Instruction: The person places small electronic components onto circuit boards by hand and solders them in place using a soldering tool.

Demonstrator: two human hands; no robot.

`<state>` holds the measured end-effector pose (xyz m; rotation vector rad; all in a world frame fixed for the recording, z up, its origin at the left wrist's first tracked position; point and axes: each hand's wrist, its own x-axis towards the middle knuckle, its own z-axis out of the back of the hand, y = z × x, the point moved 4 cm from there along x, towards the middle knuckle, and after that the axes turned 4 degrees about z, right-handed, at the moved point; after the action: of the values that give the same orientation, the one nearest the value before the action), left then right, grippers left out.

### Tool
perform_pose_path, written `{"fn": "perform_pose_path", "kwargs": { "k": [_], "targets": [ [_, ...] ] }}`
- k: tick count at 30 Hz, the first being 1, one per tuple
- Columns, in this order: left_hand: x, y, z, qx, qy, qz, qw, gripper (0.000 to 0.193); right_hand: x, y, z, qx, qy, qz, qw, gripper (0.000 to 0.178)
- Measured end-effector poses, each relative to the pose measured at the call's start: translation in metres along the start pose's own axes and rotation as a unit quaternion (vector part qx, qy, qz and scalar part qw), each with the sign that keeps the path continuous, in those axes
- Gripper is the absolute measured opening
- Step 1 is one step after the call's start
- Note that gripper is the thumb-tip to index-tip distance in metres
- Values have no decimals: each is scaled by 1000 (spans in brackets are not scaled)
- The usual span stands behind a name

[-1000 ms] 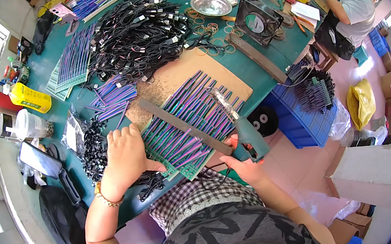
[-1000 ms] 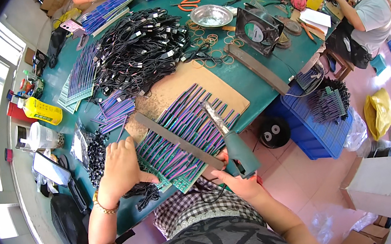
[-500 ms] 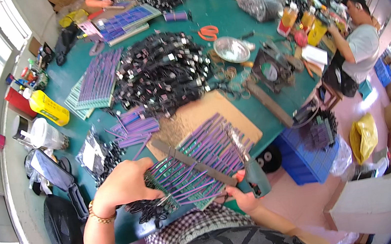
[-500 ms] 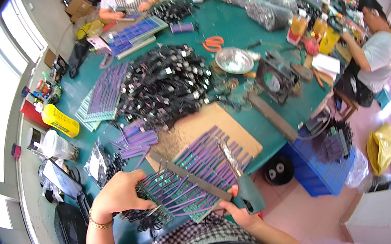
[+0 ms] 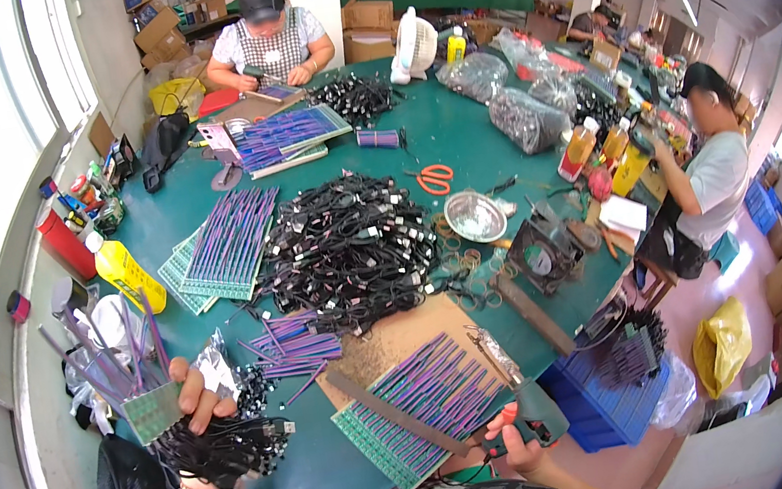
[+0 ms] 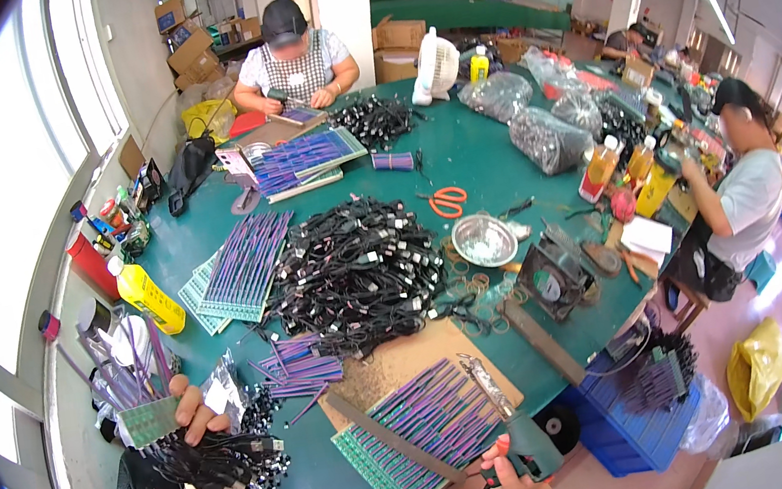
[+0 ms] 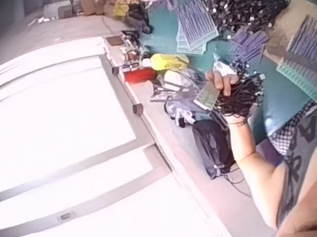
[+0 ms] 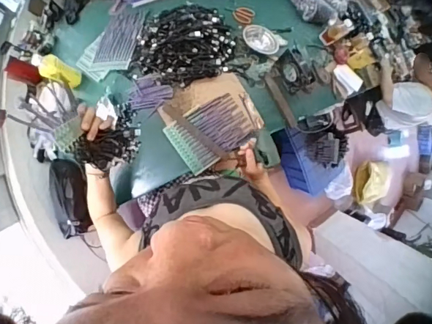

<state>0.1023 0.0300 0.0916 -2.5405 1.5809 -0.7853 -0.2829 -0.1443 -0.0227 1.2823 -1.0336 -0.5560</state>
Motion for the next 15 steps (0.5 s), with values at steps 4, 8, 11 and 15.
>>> {"fn": "perform_pose_path", "kwargs": {
  "k": [4, 8, 11, 15],
  "targets": [
    [-19, 3, -11, -43, -5, -50, 998, 23, 40, 8, 7, 26, 25, -87, 996, 25],
    [-43, 34, -12, -120, -82, -115, 983, 28, 63, 1, -7, 179, 32, -117, 976, 28],
    [-64, 60, 2, -203, -103, -124, 966, 30, 72, -7, -19, 187, 61, -141, 970, 28],
    [-97, 100, 10, -184, -177, -111, 961, 36, 81, -21, -32, 212, 171, -162, 949, 32]
  ]
}}
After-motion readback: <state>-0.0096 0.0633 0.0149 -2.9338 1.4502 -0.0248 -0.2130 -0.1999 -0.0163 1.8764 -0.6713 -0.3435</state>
